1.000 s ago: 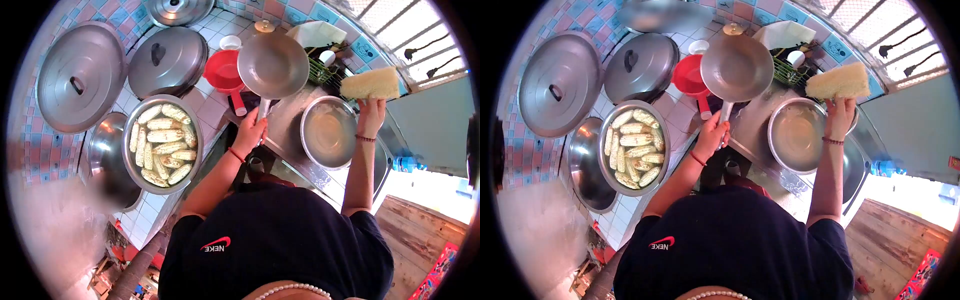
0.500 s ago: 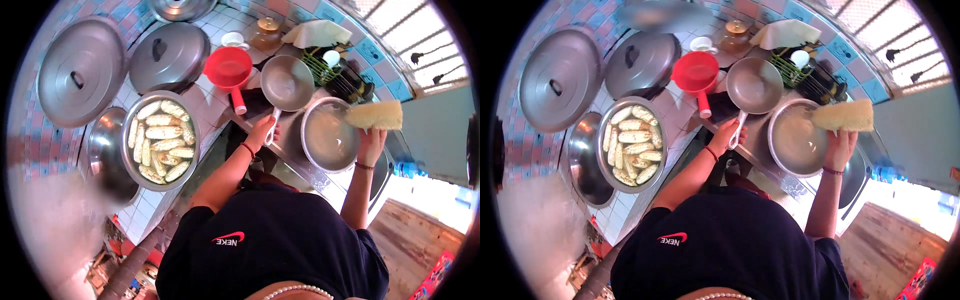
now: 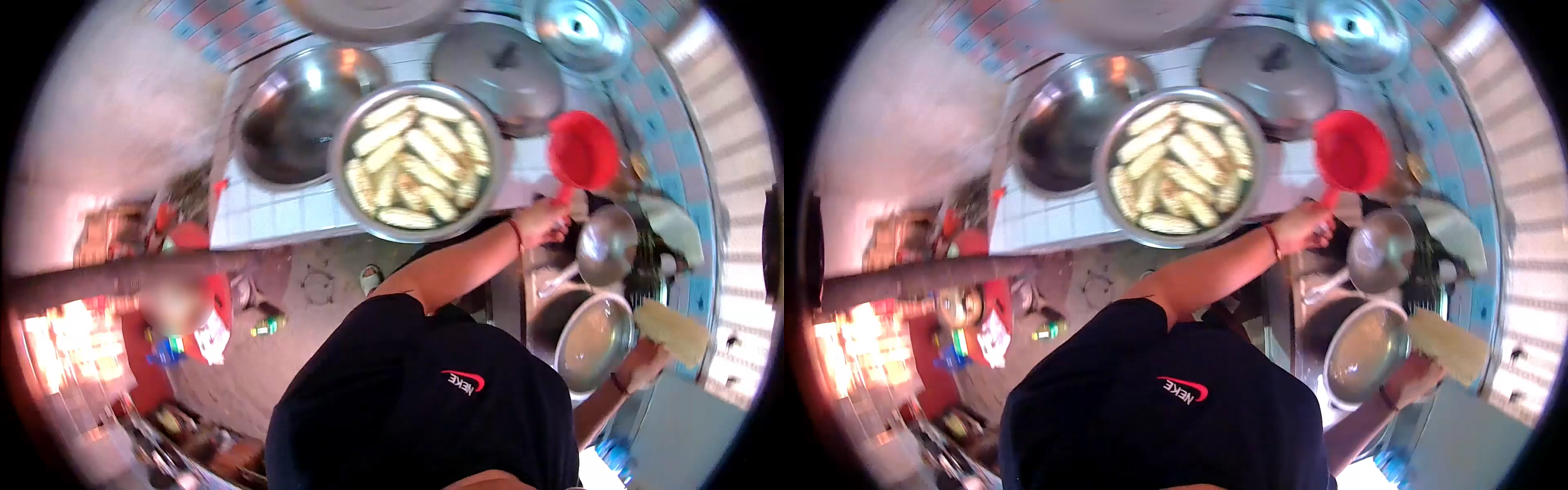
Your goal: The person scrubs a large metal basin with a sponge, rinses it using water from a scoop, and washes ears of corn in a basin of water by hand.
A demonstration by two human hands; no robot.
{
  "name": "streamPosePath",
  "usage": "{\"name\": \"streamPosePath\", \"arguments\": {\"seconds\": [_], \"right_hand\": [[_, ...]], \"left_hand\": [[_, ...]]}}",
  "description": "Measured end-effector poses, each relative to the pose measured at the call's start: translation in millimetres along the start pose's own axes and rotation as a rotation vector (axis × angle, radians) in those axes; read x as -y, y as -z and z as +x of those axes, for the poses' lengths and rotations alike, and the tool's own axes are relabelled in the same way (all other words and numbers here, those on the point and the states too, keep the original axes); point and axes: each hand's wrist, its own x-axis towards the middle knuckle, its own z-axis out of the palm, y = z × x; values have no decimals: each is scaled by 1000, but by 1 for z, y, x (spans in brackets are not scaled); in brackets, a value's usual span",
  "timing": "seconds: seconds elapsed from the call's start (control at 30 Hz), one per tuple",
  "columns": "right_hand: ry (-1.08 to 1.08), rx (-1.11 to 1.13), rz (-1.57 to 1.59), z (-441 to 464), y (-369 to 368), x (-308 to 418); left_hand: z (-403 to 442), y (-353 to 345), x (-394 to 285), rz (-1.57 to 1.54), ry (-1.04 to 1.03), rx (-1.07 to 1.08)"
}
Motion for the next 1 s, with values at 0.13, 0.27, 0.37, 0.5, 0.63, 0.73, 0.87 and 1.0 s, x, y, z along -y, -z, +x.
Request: {"name": "streamPosePath", "arguments": {"seconds": [0.13,0.27,0.37,0.5,0.63,0.73,0.87,1.0], "right_hand": [[5,81,12,32,-95,-25],[-262,389,185,38,-221,-72],[-173,537,-83,11,-334,-147],[-232,859,-305,-87,-550,-205],[53,1210,-267,-156,-732,-328],[582,1174,-804,-186,-812,-467],[-22,914,-1122,-277,-811,-575],[71,1247,-1262,-341,-747,-630]], "left_hand": [[-105,-9,-70,-41,-190,189],[-222,55,-138,-83,-446,204],[-342,117,-195,44,-595,-121],[-463,239,-250,164,-757,-631],[-557,338,-295,80,-811,-820],[-598,382,-322,46,-881,-862],[-611,420,-339,-9,-915,-912],[-604,451,-348,-14,-934,-881]]}}
